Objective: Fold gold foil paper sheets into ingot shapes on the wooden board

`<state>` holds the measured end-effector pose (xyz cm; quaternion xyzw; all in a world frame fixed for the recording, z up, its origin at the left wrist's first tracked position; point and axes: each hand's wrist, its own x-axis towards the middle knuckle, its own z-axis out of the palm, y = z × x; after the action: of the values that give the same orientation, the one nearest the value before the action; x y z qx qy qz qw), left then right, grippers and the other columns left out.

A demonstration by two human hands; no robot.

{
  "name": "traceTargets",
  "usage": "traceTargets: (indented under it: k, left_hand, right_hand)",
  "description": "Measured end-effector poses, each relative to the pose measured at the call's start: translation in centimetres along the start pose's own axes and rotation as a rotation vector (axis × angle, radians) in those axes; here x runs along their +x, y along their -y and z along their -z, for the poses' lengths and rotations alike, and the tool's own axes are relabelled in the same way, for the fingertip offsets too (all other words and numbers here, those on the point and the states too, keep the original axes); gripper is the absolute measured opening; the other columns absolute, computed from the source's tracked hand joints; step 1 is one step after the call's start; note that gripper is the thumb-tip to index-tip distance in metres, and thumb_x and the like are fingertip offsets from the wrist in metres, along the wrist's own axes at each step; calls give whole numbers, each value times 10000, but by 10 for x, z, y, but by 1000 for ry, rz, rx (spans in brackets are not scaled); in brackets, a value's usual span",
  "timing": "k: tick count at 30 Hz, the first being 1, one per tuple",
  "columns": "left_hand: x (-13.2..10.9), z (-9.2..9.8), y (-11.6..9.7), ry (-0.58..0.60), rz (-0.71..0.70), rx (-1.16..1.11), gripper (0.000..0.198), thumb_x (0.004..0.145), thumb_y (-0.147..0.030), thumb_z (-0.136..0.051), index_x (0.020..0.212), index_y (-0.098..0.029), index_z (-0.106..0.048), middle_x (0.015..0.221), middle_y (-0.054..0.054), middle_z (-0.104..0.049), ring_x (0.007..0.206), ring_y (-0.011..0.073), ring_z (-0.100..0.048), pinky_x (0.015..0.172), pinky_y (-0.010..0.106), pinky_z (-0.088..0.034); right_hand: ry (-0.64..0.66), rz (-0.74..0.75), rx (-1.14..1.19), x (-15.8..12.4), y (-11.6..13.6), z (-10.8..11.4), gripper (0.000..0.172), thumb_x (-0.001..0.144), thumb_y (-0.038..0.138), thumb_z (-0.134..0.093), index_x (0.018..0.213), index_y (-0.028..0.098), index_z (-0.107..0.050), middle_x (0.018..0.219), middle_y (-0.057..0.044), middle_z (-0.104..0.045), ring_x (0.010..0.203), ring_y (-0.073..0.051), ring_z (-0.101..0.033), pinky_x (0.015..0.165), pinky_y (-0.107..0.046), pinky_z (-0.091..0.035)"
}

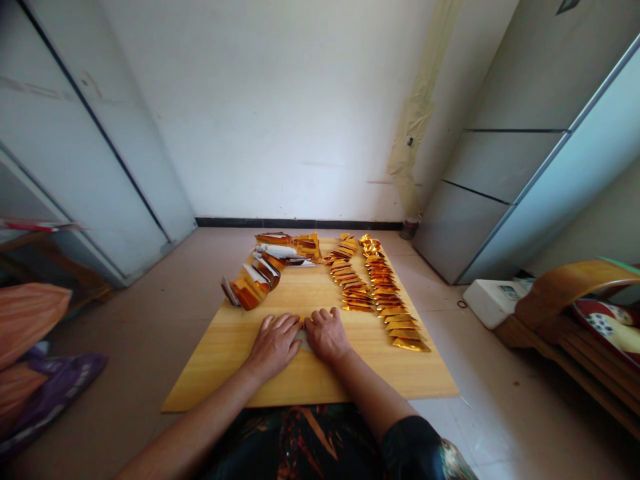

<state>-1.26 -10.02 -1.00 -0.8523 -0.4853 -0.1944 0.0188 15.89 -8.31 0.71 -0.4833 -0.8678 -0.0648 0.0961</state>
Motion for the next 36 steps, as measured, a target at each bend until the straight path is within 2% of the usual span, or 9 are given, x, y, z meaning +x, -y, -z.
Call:
traceTargets:
  k: [7, 14, 21, 26, 31, 36]
  left_hand:
    - [-1, 2, -1, 13, 42, -2, 364, 837, -262, -522, 1199, -250, -558, 1288, 93, -570, 1234, 272, -452, 1045, 532, -276]
    - [-1, 1, -3, 1, 60, 4, 324, 833, -254, -517, 1153, -279, -562, 1313, 69, -555, 1260, 274, -420, 1055, 559, -240]
    - [0, 3, -3, 48, 4, 42, 377, 849, -219, -505, 1200, -351, -540, 1318, 83, -540, 1263, 274, -422, 1028, 586, -246]
    - [1, 4, -2, 61, -24, 49, 360, 844, -204, -515, 1174, -337, -564, 1322, 108, -527, 1260, 279, -424, 1023, 593, -248]
    - [1, 4, -2, 53, -32, 49, 364, 837, -198, -527, 1169, -340, -572, 1311, 103, -529, 1246, 282, -432, 1024, 594, -250]
    - [2, 5, -2, 53, -34, 68, 309, 861, -220, -504, 1134, -333, -596, 1278, 93, -545, 1181, 261, -487, 1016, 578, -279]
  right_hand:
    - [-27, 12, 11, -8, -1, 0, 185, 916, 248, -453, 1014, 232, -609, 891, -49, -607, 874, -202, -492, 871, -391, -258]
    - [-28, 57, 38, -22, -8, 3, 197, 931, 226, -422, 970, 217, -615, 887, -48, -618, 860, -181, -489, 861, -365, -260]
    - [-42, 122, 97, -46, -21, 5, 218, 933, 218, -427, 1042, 230, -617, 954, -46, -635, 915, -171, -503, 920, -364, -257]
    - [-68, 131, 178, -54, -30, 5, 212, 926, 225, -454, 1028, 220, -639, 1013, -59, -649, 936, -174, -519, 886, -336, -312]
    - [-168, -39, 240, -48, -30, 4, 289, 929, 155, -399, 1079, 198, -642, 1120, -85, -640, 967, -189, -522, 828, -316, -382]
    - [-90, 40, 228, -25, -11, 5, 319, 924, 229, -443, 1214, 223, -576, 1252, -79, -592, 1074, -226, -492, 868, -356, -391]
